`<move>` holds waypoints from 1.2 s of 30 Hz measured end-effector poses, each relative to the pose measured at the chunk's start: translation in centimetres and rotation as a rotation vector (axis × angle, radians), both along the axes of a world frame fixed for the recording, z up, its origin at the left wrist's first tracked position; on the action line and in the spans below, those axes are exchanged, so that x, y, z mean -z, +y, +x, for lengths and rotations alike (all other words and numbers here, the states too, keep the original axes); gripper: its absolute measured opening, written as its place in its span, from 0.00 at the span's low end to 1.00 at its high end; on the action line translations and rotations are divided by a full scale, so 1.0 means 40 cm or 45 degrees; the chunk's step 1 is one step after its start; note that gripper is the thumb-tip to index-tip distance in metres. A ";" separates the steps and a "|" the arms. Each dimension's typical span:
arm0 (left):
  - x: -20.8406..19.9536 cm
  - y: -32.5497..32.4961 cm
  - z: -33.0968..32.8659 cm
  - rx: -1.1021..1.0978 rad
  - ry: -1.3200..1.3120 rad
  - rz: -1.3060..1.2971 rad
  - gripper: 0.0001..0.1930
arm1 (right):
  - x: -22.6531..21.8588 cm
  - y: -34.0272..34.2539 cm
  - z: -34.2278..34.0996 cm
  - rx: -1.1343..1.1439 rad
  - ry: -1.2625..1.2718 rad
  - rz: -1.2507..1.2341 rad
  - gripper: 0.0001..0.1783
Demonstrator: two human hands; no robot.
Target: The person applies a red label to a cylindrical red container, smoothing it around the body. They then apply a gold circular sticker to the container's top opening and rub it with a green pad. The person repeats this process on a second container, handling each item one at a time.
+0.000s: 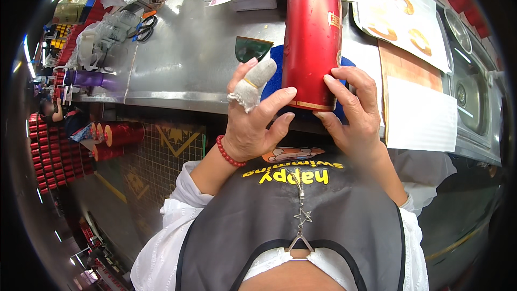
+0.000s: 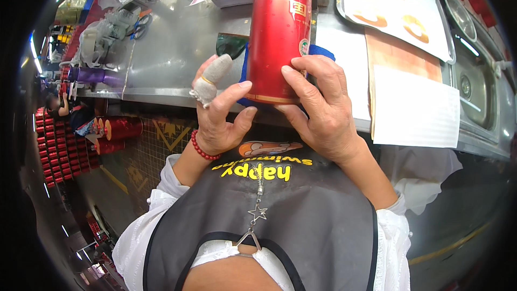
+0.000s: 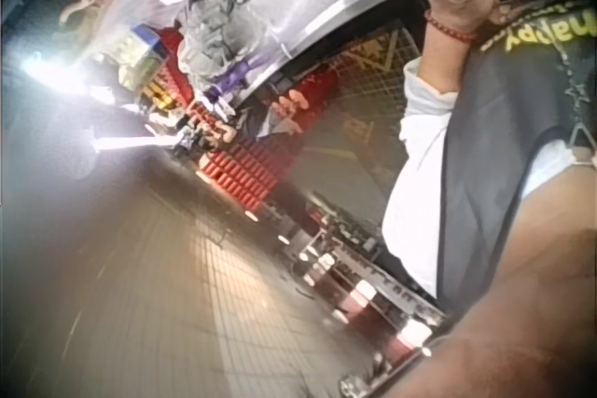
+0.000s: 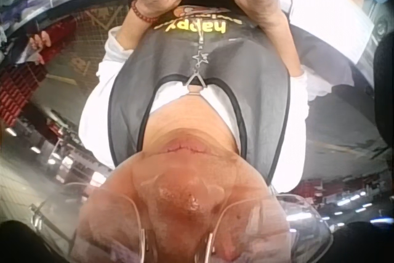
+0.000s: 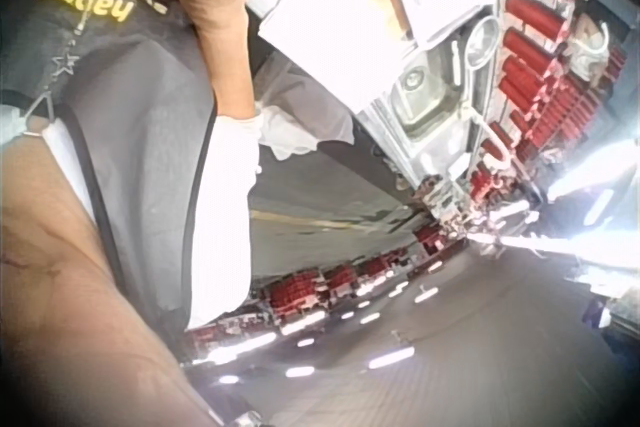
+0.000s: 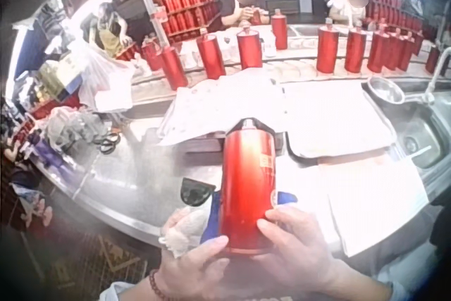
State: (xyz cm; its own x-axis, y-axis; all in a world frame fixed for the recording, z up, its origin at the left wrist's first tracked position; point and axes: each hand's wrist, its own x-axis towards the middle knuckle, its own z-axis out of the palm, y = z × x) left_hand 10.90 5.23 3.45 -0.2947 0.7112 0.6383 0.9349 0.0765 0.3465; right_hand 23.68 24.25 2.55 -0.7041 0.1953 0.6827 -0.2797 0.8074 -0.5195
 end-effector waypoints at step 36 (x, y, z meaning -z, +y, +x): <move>-0.112 0.036 0.064 -0.102 -0.056 -0.198 0.13 | -0.005 0.001 0.007 -0.027 -0.012 -0.034 0.33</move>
